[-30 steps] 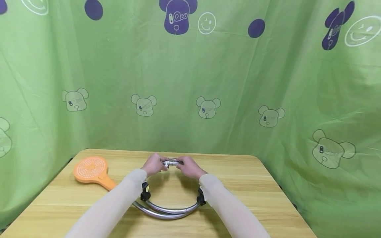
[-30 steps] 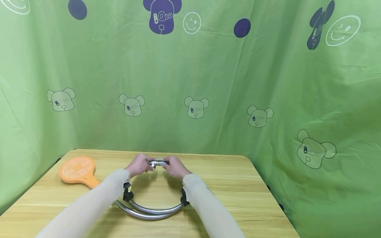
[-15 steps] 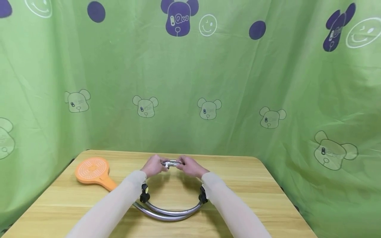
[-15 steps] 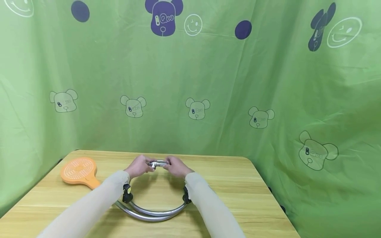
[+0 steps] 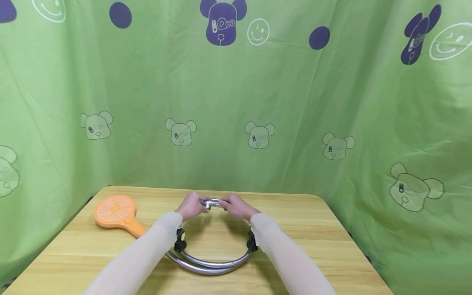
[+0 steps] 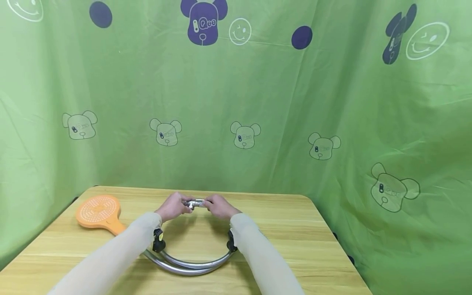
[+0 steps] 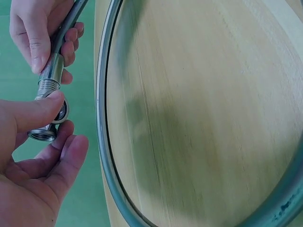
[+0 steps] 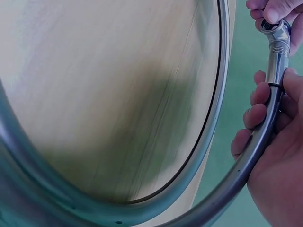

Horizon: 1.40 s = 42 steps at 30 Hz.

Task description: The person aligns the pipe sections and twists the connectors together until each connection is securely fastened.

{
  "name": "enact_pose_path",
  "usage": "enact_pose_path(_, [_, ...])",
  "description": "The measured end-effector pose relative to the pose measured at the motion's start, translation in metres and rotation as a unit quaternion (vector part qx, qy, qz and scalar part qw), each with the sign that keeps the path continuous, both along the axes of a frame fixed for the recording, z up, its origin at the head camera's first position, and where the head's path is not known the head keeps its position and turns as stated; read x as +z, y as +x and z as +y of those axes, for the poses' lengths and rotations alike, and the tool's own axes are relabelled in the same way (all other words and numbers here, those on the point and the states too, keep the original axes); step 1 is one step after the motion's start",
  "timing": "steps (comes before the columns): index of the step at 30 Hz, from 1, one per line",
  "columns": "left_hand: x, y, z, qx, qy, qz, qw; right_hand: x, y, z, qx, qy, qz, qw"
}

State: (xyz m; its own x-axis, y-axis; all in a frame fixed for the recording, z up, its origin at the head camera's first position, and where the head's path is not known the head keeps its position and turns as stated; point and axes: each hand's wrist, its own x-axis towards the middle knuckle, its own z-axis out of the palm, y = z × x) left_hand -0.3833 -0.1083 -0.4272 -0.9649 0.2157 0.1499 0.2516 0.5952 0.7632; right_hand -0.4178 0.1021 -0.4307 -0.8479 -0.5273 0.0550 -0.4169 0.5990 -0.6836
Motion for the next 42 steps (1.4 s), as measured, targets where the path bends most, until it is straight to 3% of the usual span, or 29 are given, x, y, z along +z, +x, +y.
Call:
enact_pose_path(7, [-0.0023, -0.0025, -0.0003, 0.003, 0.004, -0.01, 0.9999, 0.0005, 0.0058, -0.001, -0.02, -0.028, -0.011, 0.999])
enact_pose_path(15, [-0.0011, -0.0037, 0.0008, 0.0, 0.003, -0.009, 1.0, 0.003, 0.0019, 0.0017, 0.004, -0.018, 0.016, 1.0])
enact_pose_path(22, [-0.0012, -0.0037, 0.0008, -0.003, -0.002, 0.002, 1.0, 0.0037, -0.0026, 0.0037, 0.012, 0.001, 0.015, 1.0])
enact_pose_path(31, [-0.0017, -0.0043, 0.0037, 0.001, 0.0, -0.016, 0.9999, 0.0018, -0.0007, 0.0048, 0.001, -0.011, -0.004, 1.0])
enact_pose_path(42, [-0.0012, -0.0029, 0.0047, 0.0, 0.004, -0.011, 0.9999, 0.0032, -0.0036, 0.0074, 0.017, -0.006, 0.007, 1.0])
